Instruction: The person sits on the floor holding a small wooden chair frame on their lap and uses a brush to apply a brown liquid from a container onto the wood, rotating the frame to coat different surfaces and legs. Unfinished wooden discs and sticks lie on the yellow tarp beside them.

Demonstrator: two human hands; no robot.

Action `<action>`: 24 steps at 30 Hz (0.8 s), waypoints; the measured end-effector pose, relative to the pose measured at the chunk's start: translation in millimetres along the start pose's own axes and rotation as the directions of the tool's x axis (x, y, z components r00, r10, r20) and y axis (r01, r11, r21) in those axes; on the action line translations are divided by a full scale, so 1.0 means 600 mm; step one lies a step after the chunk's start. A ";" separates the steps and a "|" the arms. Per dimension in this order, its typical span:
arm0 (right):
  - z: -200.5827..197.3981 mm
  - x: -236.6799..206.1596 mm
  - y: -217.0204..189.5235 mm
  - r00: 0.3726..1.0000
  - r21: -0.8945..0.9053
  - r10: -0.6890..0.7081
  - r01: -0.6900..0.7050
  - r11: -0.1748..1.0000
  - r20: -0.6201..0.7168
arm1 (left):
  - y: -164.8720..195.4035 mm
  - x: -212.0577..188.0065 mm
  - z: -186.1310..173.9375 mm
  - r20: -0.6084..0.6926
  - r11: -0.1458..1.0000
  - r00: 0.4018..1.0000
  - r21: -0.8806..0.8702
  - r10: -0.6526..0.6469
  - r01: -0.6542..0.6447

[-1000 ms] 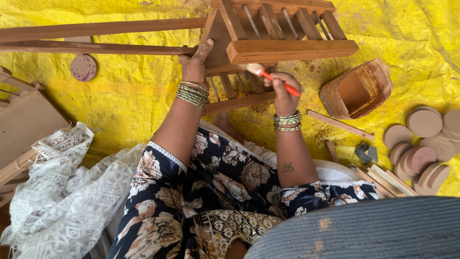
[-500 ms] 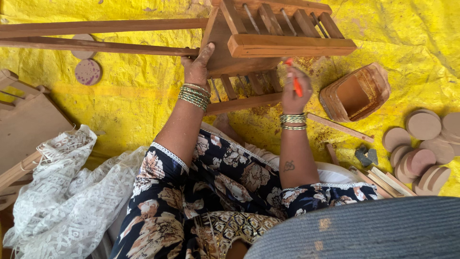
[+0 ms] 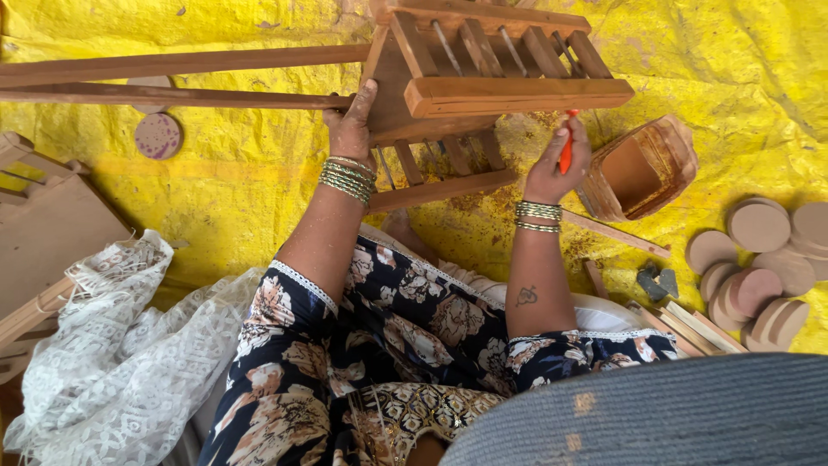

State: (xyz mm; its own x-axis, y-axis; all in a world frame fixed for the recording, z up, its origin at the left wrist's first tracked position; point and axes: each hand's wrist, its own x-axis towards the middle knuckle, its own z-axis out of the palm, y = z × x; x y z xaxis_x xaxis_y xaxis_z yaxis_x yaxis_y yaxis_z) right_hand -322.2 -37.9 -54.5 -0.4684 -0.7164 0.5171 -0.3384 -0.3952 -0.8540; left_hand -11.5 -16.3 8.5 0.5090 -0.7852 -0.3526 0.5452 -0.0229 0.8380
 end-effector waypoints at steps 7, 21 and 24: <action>0.067 -0.114 -0.102 0.907 0.097 -0.158 0.130 0.987 0.390 | 0.007 -0.002 0.006 -0.016 0.999 1.000 0.031 0.010 -0.009; 0.032 -0.071 -0.045 0.882 0.261 -0.278 0.186 0.947 0.380 | 0.016 -0.007 -0.001 -0.025 0.994 0.996 0.055 -0.089 0.091; 0.007 -0.026 -0.016 0.980 0.195 -0.119 0.086 0.977 0.161 | 0.014 -0.003 -0.003 -0.020 0.997 0.998 0.057 -0.059 0.060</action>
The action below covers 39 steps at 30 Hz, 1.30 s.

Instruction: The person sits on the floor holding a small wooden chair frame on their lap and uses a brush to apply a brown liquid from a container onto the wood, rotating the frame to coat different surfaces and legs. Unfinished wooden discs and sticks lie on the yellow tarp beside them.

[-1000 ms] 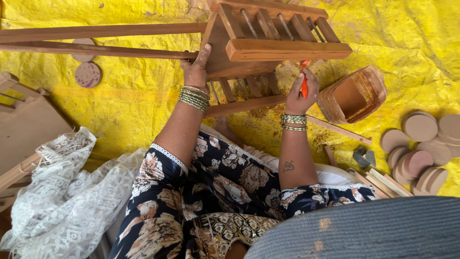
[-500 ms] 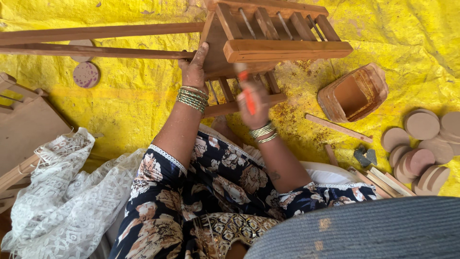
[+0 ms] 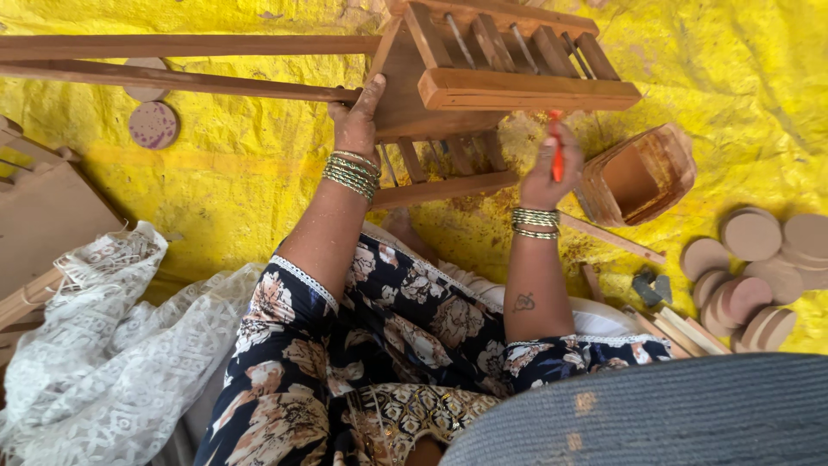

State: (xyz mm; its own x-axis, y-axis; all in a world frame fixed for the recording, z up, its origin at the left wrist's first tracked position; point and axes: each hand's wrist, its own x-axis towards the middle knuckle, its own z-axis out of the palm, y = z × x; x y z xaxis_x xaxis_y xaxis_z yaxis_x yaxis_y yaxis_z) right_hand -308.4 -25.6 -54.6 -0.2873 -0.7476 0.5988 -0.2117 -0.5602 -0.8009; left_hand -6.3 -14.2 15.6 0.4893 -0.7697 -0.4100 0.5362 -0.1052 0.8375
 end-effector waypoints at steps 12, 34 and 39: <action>0.097 -0.083 -0.130 0.726 0.116 -0.214 0.182 0.976 0.653 | -0.002 0.000 0.003 0.014 0.997 0.999 -0.064 0.034 -0.033; 0.097 -0.072 -0.144 0.766 0.186 -0.182 0.084 0.979 0.616 | -0.014 0.016 -0.003 -0.002 0.995 0.997 -0.066 0.072 -0.072; 0.067 -0.053 -0.095 0.792 0.067 0.134 -0.216 0.974 0.596 | -0.022 0.031 -0.008 0.046 0.973 0.997 -0.228 0.057 -0.046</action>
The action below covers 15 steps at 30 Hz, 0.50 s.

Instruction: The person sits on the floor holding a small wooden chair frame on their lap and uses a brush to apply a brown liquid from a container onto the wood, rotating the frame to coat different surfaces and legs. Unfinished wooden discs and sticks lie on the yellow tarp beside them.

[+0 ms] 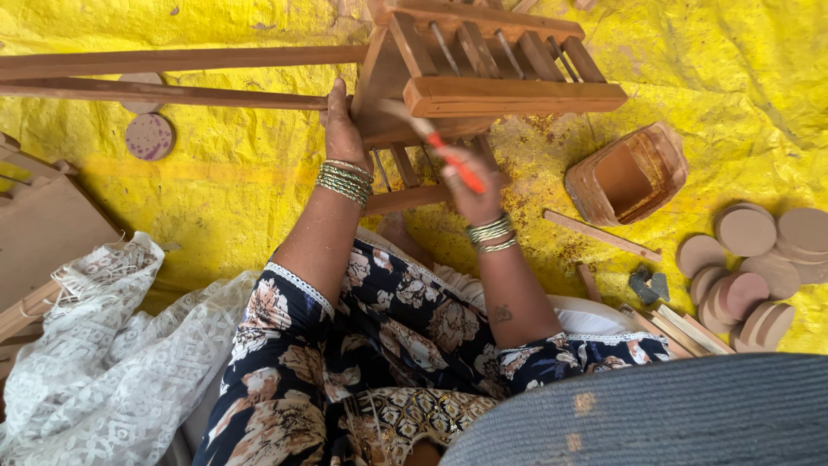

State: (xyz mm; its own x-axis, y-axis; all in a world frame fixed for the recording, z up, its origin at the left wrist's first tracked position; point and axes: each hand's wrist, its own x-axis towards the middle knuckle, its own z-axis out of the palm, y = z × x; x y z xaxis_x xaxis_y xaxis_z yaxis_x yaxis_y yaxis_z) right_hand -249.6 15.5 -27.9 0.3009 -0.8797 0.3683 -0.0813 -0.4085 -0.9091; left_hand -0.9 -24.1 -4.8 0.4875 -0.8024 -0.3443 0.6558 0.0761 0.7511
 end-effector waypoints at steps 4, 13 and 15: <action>-0.073 0.007 0.066 0.948 0.042 -0.020 0.035 0.999 -0.318 | -0.006 0.005 -0.011 -0.026 1.000 1.000 0.019 -0.012 0.012; -0.064 -0.003 0.060 0.833 -0.464 -0.289 0.045 0.885 -0.471 | -0.001 -0.004 -0.010 -0.090 0.996 0.994 0.066 -0.055 0.061; -0.004 -0.005 0.025 0.935 -0.522 -0.104 -0.095 0.847 -0.339 | 0.001 -0.009 -0.007 -0.109 0.996 0.992 0.049 -0.069 0.074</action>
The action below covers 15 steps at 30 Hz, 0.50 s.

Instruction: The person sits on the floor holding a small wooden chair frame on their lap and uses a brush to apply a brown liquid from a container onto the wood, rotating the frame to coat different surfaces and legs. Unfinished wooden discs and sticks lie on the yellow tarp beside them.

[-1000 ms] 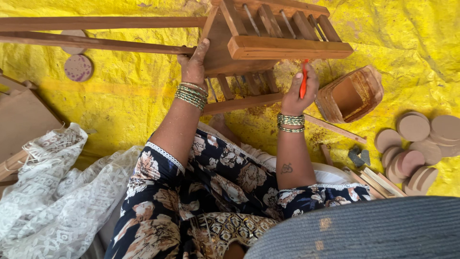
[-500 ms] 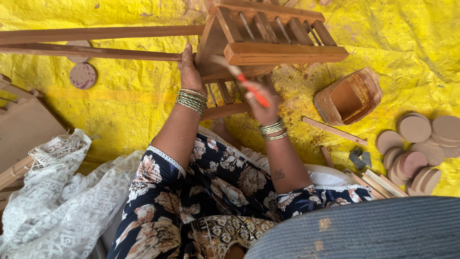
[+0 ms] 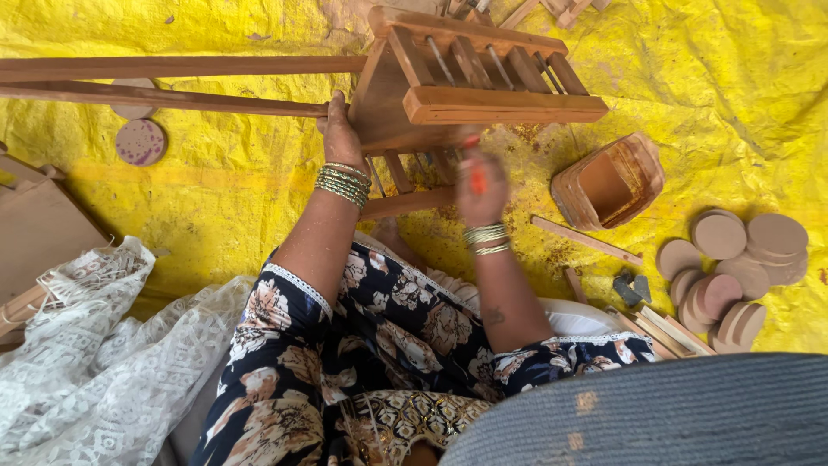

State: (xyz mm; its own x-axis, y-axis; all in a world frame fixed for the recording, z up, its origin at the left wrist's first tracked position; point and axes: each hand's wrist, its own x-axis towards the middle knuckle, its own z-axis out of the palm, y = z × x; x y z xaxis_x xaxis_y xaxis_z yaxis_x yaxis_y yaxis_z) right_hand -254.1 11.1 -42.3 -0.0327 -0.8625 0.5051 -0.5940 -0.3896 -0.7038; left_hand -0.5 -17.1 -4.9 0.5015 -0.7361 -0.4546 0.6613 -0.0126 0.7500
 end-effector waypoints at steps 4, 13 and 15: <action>0.018 -0.045 -0.084 0.887 0.294 -0.417 0.353 0.889 0.197 | 0.008 -0.007 0.006 0.003 1.000 1.000 -0.007 0.004 -0.004; -0.014 0.006 0.048 0.987 0.104 -0.154 0.149 0.983 0.047 | 0.008 -0.010 0.006 -0.027 0.998 0.999 -0.027 0.047 -0.048; -0.050 0.027 0.082 0.964 0.282 -0.152 0.212 0.936 -0.219 | 0.010 -0.006 0.002 -0.014 1.000 1.000 -0.020 0.012 -0.012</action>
State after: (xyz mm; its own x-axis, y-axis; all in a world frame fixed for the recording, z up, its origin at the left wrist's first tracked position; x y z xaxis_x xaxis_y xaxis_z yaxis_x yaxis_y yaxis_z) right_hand -308.1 -12.3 -53.9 -0.1172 -0.7014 0.7030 -0.3357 -0.6383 -0.6928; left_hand 1.0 -15.4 1.8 0.5174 -0.7265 -0.4522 0.6659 0.0098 0.7460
